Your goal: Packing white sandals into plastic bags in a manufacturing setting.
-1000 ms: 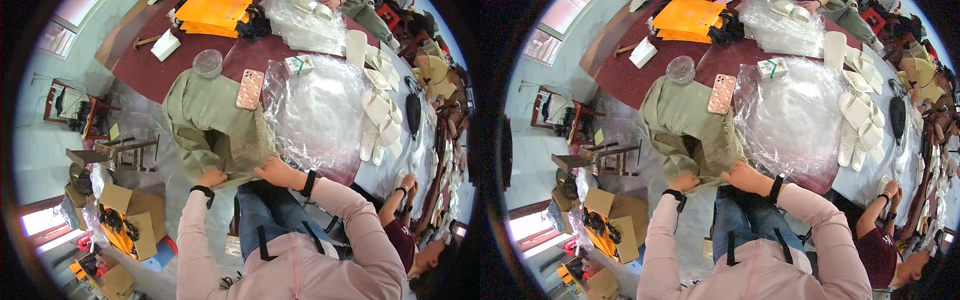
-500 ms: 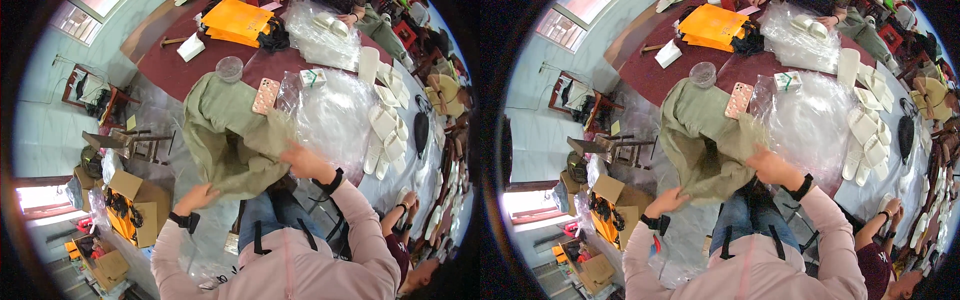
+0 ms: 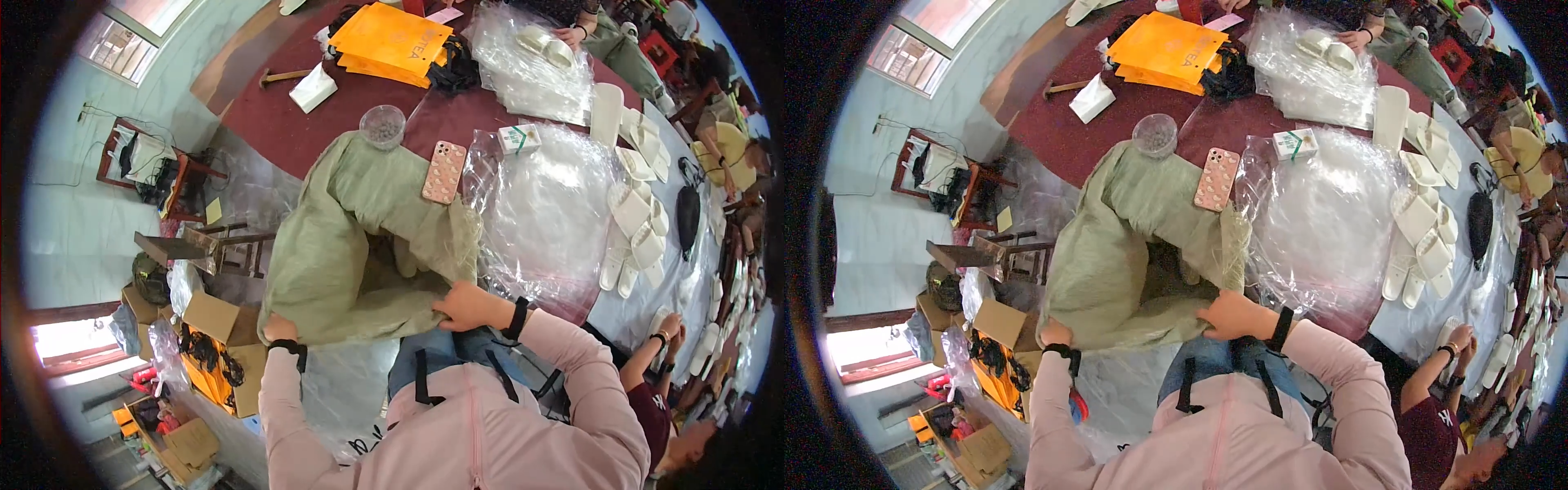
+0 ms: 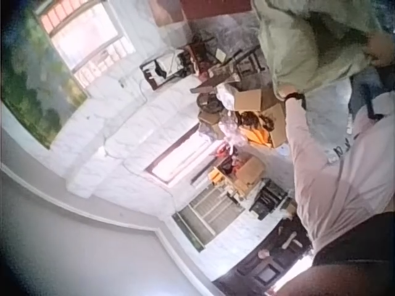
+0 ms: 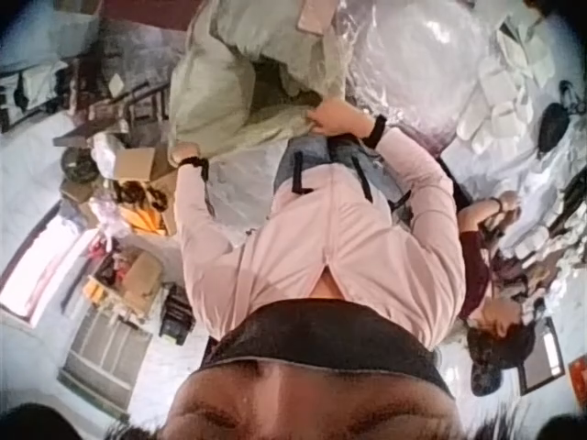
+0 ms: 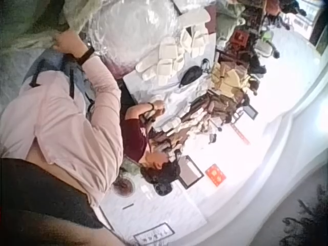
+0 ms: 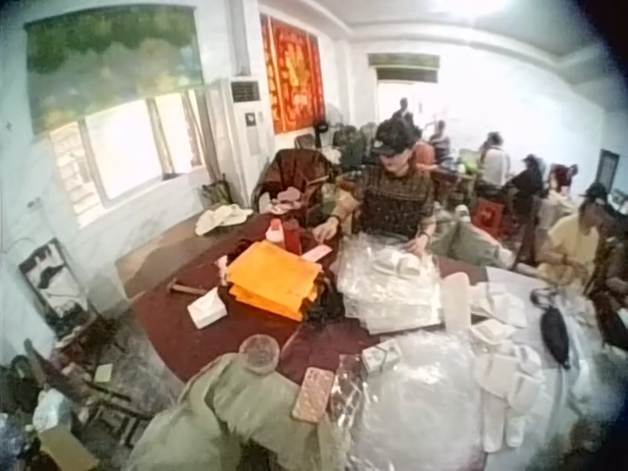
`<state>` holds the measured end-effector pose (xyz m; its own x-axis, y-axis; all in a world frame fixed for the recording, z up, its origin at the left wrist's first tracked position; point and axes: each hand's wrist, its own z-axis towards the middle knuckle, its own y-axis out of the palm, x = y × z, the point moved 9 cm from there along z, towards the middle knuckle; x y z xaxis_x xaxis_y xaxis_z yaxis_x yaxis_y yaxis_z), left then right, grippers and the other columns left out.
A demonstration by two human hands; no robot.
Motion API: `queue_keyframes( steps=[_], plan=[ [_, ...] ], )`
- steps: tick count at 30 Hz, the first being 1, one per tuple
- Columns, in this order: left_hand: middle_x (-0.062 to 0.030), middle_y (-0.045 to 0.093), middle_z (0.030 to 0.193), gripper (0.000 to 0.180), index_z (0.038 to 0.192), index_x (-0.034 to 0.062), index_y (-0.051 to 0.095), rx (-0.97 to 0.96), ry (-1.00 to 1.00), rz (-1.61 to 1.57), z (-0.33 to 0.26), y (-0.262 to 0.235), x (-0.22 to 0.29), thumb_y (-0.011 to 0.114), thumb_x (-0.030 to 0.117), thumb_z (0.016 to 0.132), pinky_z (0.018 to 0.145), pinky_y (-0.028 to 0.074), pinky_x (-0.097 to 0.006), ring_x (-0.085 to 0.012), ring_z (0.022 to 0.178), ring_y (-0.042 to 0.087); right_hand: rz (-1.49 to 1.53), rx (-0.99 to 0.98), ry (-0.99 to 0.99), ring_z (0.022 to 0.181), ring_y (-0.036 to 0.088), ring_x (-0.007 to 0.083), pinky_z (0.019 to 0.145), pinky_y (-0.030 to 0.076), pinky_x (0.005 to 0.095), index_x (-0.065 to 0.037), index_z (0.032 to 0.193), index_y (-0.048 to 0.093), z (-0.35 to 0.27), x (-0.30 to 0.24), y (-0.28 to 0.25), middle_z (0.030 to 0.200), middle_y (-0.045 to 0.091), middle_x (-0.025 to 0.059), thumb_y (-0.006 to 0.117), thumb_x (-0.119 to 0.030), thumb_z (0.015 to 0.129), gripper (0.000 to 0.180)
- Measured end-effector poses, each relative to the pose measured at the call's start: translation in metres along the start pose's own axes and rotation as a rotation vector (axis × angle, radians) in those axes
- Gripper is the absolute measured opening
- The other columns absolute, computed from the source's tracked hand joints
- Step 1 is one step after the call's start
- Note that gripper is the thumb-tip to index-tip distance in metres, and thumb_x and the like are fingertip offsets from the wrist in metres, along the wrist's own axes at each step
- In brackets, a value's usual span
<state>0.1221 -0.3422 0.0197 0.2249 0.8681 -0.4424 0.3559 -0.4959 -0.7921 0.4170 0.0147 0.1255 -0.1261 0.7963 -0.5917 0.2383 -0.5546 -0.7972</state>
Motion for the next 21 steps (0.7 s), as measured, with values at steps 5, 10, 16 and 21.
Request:
queue_keyframes(
  steps=[5,10,16,21],
  plan=[
    [-0.0195,0.059,0.108,0.051,0.116,0.0002,0.049,-0.231,0.224,-0.077,0.044,0.011,-0.016,0.047,0.037,0.081,0.08,0.047,-0.042,-0.0359,0.098,0.058,-0.152,-0.173,0.1,0.065,0.061,0.0261,0.066,0.044,0.0401,-0.011,0.068,0.063,0.014,0.02,0.079,0.063,0.061,0.0081,0.061,-0.028,0.069,0.017],
    [-0.0244,0.056,0.11,0.055,0.108,-0.0014,0.055,-0.178,0.031,-0.155,0.028,0.031,0.036,0.055,0.043,0.076,0.084,0.044,-0.043,-0.0333,0.101,0.056,-0.372,-0.19,0.23,0.078,0.058,0.0203,0.074,0.039,0.0364,-0.015,0.076,0.063,0.019,0.054,0.15,0.069,0.059,0.0002,0.054,-0.021,0.071,0.011],
    [-0.0197,0.047,0.125,0.058,0.128,0.008,0.043,-0.446,0.659,0.138,0.003,0.012,0.174,0.054,0.04,0.081,0.088,0.042,-0.045,-0.0329,0.111,0.049,-0.307,0.058,0.345,0.095,0.054,0.0247,0.091,0.039,0.0387,-0.011,0.09,0.06,0.048,0.057,0.128,0.092,0.057,0.0082,0.053,-0.021,0.074,0.021],
    [-0.0238,0.042,0.126,0.042,0.122,0.0053,0.046,0.25,1.61,-0.411,-0.157,-0.19,0.349,0.056,0.02,0.084,0.091,0.039,-0.045,-0.0398,0.11,0.044,-0.039,0.521,0.279,0.098,0.052,0.0279,0.089,0.039,0.0406,-0.006,0.102,0.053,0.007,0.048,-0.016,0.103,0.053,0.0114,0.054,-0.013,0.074,0.029]
  ],
)
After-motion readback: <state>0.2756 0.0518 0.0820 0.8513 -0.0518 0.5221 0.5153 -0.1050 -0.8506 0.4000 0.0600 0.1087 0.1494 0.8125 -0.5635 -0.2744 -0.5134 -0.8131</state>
